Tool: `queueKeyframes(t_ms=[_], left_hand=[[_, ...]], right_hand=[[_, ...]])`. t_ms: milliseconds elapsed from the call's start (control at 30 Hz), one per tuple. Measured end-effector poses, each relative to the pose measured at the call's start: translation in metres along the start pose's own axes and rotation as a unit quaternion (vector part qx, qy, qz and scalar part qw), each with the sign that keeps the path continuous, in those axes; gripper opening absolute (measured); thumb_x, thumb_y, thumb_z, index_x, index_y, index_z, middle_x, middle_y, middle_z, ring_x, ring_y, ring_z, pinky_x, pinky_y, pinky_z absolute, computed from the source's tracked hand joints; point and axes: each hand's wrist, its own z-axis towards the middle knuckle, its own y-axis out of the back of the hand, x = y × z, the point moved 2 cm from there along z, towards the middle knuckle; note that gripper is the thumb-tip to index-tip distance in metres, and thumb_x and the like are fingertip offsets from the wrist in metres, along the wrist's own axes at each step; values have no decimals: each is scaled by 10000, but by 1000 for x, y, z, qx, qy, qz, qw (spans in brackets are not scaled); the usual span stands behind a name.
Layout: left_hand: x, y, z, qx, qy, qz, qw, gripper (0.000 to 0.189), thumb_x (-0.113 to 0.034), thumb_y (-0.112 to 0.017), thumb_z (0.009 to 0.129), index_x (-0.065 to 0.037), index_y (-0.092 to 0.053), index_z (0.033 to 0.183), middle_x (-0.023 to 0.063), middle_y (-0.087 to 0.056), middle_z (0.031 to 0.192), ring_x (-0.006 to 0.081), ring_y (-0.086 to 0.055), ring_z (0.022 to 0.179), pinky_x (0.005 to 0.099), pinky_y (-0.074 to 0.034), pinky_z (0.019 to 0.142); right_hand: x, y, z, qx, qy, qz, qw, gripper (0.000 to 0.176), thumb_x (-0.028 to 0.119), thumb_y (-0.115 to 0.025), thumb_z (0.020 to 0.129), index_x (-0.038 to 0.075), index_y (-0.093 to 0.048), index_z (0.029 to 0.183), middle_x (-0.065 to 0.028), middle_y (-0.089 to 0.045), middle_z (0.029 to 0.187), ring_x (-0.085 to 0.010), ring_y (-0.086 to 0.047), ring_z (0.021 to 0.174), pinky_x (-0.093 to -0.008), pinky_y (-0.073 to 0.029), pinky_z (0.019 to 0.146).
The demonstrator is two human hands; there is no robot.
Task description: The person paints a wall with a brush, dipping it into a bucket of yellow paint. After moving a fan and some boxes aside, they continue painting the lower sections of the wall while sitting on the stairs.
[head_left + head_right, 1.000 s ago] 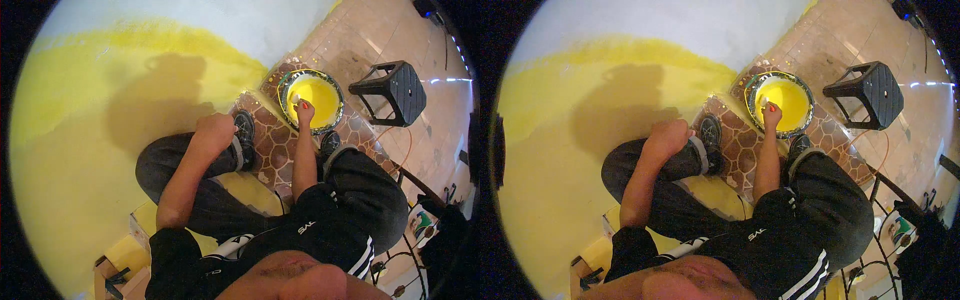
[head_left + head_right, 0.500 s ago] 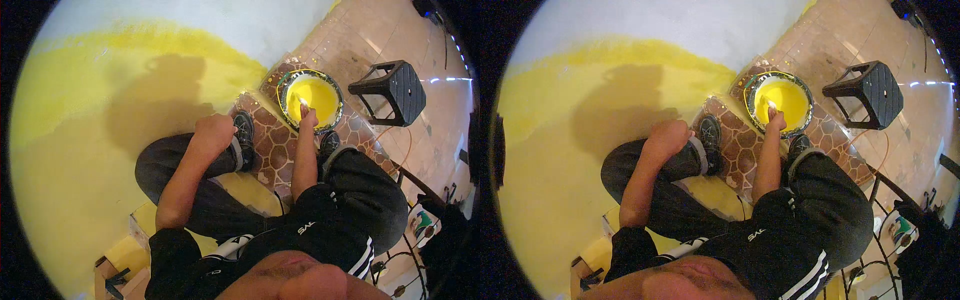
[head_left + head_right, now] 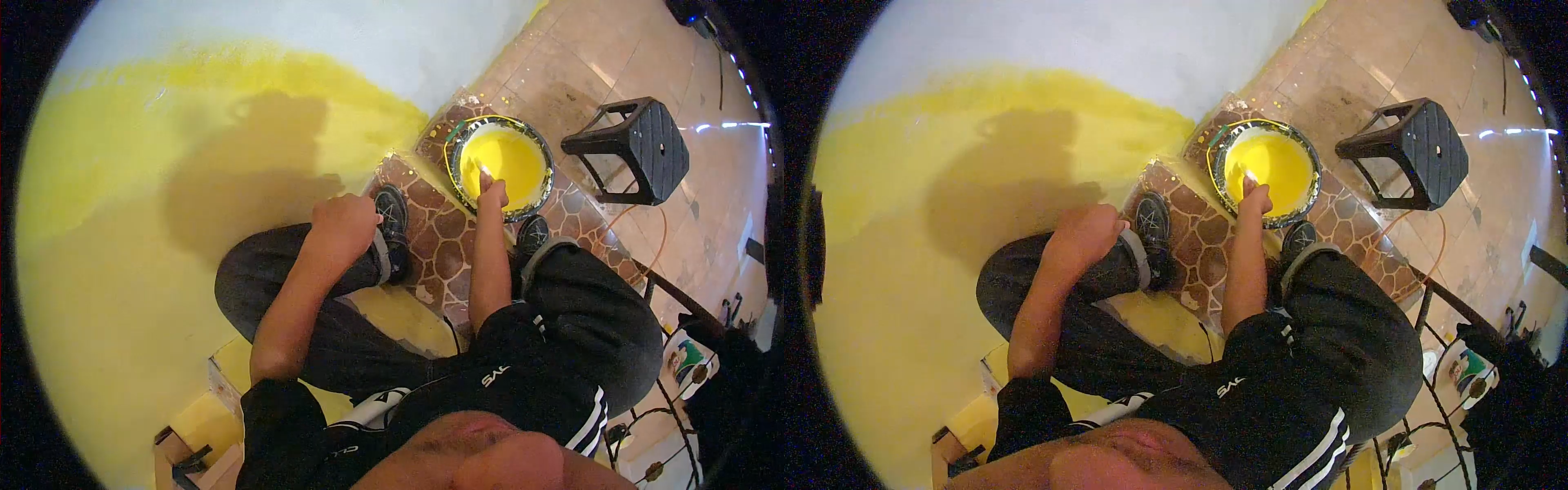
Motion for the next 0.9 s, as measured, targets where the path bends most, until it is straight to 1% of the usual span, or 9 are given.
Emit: queueKeyframes(t_ms=[200, 233, 333, 400, 433, 467, 667, 867, 900], left_hand=[[-4, 0, -6, -12, -32, 0, 999, 364, -348, -515, 896, -4, -628, 857, 232, -632, 865, 405, -615, 834, 501, -472, 744], [-4, 0, -6, -29, -50, -2, 998, 352, -336, -503, 904, -7, -619, 860, 230, -630, 853, 406, -614, 824, 500, -472, 737], [-5, -1, -11, -31, -79, 11, 996, 314, -300, -480, 920, -14, -602, 878, 231, -625, 840, 408, -612, 810, 503, -468, 720], [-8, 1, -16, -45, -97, 14, 994, 298, -288, -473, 924, -21, -600, 887, 232, -623, 841, 409, -609, 813, 505, -466, 716], [-11, 4, -15, -49, -82, 19, 995, 284, -276, -467, 927, -27, -597, 895, 234, -621, 841, 410, -606, 815, 507, -463, 713], [-16, 6, -11, -56, -94, 20, 994, 284, -276, -467, 927, -27, -597, 895, 234, -621, 841, 410, -606, 815, 507, -463, 713], [-40, 16, -10, -70, -168, -1, 983, 263, -265, -438, 942, -47, -572, 1003, 215, -622, 866, 406, -597, 820, 489, -472, 709], [-48, 15, -15, -196, -270, 0, 943, 233, -183, -509, 896, -76, -561, 1096, 147, -620, 976, 352, -606, 846, 461, -480, 717], [-49, 16, -18, -235, -288, 7, 928, 159, -159, -536, 865, -62, -561, 988, 134, -615, 912, 324, -614, 823, 435, -480, 697]], right_hand=[[-11, 2, 13, 17, 28, -18, 999, 289, 44, -489, 798, -180, -444, 973, -260, -593, 846, -326, -647, 648, -365, -603, 505], [-38, 10, 75, 31, -40, 2, 999, 303, 86, -502, 813, -177, -460, 956, -255, -597, 854, -330, -648, 659, -366, -588, 497], [-28, 3, 48, -3, -12, 7, 1000, 338, 202, -545, 827, -92, -538, 994, -206, -644, 895, -319, -659, 679, -409, -553, 542], [-16, -2, 27, -34, 82, 34, 996, 175, 129, -490, 829, -3, -467, 716, -92, -531, 553, -222, -526, 410, -326, -459, 368], [-7, -1, -4, -79, 91, 4, 993, 281, 206, -508, 842, -49, -575, 745, -150, -627, 666, -274, -614, 524, -347, -503, 437], [-1, -1, -9, -65, 84, 22, 994, 270, 142, -498, 821, -75, -516, 662, -149, -583, 610, -244, -554, 439, -294, -466, 368], [26, -9, -49, -81, 127, 69, 986, 315, 204, -469, 844, -24, -485, 627, -143, -552, 558, -231, -533, 422, -328, -466, 381], [37, -12, -43, 48, 26, 160, 986, 247, 246, -394, 835, 37, -409, 703, -101, -451, 519, -183, -388, 367, -287, -291, 343], [40, -9, -43, 48, 27, 163, 985, 247, 246, -394, 835, 37, -409, 703, -101, -451, 519, -183, -388, 367, -287, -291, 343]])
